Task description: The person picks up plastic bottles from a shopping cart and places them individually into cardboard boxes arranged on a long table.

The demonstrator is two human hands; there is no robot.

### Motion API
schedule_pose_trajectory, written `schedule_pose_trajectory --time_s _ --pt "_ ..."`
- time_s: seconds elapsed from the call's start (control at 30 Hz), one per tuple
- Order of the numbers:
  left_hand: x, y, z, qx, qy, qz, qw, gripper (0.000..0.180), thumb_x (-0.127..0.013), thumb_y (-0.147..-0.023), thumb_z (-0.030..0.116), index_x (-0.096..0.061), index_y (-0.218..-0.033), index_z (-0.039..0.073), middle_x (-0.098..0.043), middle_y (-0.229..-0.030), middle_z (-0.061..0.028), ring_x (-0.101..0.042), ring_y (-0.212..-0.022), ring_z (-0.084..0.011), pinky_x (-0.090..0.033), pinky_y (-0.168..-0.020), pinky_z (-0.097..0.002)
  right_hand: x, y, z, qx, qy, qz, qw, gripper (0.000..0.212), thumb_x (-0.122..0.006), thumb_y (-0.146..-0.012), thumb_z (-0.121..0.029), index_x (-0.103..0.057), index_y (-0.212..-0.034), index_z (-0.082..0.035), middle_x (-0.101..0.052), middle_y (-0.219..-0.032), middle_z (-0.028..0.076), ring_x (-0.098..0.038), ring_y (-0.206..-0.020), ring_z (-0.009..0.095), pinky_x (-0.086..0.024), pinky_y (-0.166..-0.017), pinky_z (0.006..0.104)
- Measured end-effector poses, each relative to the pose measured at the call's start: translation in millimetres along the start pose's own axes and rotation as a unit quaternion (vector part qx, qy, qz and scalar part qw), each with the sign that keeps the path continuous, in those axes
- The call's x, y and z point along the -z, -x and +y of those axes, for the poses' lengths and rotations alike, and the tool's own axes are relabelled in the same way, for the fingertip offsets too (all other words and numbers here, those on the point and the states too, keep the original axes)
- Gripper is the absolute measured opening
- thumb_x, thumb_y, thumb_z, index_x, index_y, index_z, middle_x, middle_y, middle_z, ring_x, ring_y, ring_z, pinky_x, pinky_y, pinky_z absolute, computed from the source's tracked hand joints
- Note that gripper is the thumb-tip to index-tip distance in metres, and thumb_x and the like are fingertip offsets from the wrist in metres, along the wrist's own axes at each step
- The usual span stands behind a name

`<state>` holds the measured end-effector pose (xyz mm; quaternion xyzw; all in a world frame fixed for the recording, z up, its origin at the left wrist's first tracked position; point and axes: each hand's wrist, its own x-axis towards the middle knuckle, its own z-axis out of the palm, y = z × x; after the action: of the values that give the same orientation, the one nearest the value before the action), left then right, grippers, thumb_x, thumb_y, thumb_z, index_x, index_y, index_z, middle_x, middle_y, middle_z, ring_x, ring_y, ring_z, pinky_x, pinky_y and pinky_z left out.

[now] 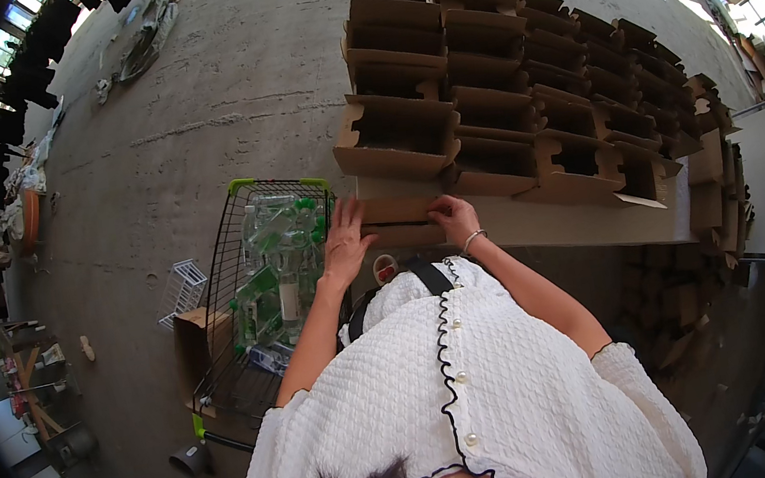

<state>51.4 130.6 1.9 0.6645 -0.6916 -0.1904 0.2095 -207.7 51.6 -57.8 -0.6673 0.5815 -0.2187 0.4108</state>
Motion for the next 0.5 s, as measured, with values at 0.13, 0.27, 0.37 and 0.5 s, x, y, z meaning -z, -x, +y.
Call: schedule_pose_trajectory --time_s 0.13,0.27,0.37,0.5 --pt "-27.5 -1.2 -12.5 -0.022 0.017 0.007 1.0 0.056 -0.056 -0.089 0.008 -0.036 -0.14 0.004 -0.031 -0.149 -0.0143 -0.034 -0.134 -0.0352 -0.033 -0.109 -0.039 -8.9 -8.3 28.0 -0.227 -0.223 -0.042 0.947 0.047 -0.069 -0.083 -0.047 -0.061 -0.106 -0.008 -0.062 -0.102 0.009 -0.061 -0.087 0.022 -0.052 -0.071 0.0376" --pt "-35.3 0.2 -10.3 0.004 0.021 0.041 0.999 0.056 -0.057 -0.088 0.007 -0.037 -0.14 0.004 -0.037 -0.143 -0.0156 -0.038 -0.129 -0.0359 -0.036 -0.106 -0.0395 -0.8 13.5 31.6 -0.228 -0.4 -0.088 0.883 0.07 -0.058 -0.085 -0.06 -0.045 -0.132 -0.01 -0.055 -0.124 0.008 -0.058 -0.101 0.019 -0.05 -0.08 0.0372" --pt "-35.8 -8.0 -9.7 0.014 0.016 0.045 0.999 0.06 -0.06 -0.086 0.008 -0.036 -0.14 0.004 -0.041 -0.137 -0.017 -0.042 -0.124 -0.0367 -0.039 -0.102 -0.0393 -1.0 15.0 29.7 -0.166 -0.26 -0.154 0.939 0.076 -0.058 -0.085 -0.06 -0.04 -0.138 -0.009 -0.054 -0.129 0.013 -0.055 -0.112 0.024 -0.045 -0.092 0.0356" --pt "-46.5 -19.2 -19.5 0.096 0.082 0.072 0.989 0.062 -0.062 -0.087 0.013 -0.033 -0.141 0.006 -0.045 -0.132 -0.017 -0.047 -0.118 -0.0349 -0.041 -0.098 -0.0379 -4.1 8.6 25.1 -0.133 -0.14 -0.159 0.968 0.077 -0.058 -0.085 -0.058 -0.042 -0.136 -0.003 -0.053 -0.132 0.016 -0.053 -0.119 0.03 -0.042 -0.097 0.0355"
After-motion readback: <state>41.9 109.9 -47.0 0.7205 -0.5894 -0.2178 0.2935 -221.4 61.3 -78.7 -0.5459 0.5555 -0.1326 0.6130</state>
